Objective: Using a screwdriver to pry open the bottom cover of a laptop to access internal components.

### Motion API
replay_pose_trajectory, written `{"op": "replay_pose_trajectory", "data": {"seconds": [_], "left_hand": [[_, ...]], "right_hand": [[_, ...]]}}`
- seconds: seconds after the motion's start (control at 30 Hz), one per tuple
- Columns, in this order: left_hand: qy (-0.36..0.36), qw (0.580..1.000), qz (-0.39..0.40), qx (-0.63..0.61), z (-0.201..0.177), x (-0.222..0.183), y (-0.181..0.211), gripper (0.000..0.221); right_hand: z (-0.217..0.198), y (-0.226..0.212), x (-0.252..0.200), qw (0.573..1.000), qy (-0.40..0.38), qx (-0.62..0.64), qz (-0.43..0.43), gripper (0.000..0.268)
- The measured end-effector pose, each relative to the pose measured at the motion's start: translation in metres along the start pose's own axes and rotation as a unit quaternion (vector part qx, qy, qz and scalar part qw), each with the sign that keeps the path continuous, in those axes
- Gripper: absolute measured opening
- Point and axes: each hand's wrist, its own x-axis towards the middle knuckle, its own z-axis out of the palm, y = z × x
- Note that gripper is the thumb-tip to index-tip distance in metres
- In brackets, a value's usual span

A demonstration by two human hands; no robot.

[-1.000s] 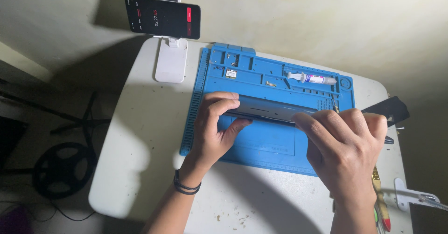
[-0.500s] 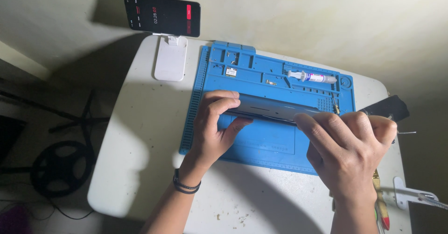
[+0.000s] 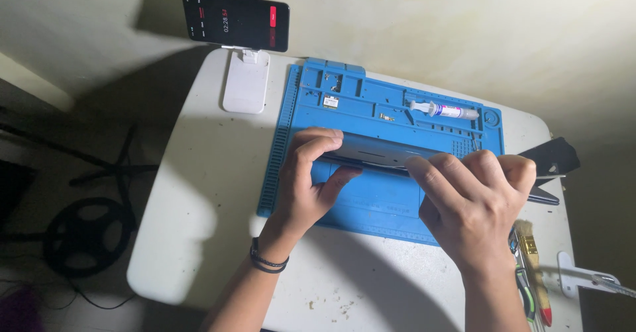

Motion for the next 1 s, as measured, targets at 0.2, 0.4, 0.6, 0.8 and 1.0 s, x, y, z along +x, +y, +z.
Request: {"op": "replay_pose_trajectory", "data": {"seconds": [0.2,0.4,0.6,0.8,1.0], "left_hand": [[0.021,0.999,-0.018,-0.018,0.003,0.000,0.001,0.045],[0.004,0.999,-0.039,-0.026,-0.002,0.001,0.008,0.048],[0.013,0.997,-0.075,-0.029,-0.004,0.002,0.014,0.054],[0.056,0.992,-0.059,-0.094,0.004,0.002,0.009,0.056],[0.071,0.987,-0.070,-0.128,0.005,0.002,0.013,0.053]], "right_hand": [[0.019,0.006,-0.004,0.992,0.005,0.124,0.021,0.054],[0.020,-0.013,0.013,0.995,0.014,0.100,-0.014,0.047],[0.016,-0.023,0.019,0.998,0.027,0.049,-0.017,0.044],[0.015,-0.040,0.027,0.999,0.019,0.017,-0.025,0.035],[0.005,-0.051,0.041,1.000,-0.008,0.017,-0.012,0.032]]}}
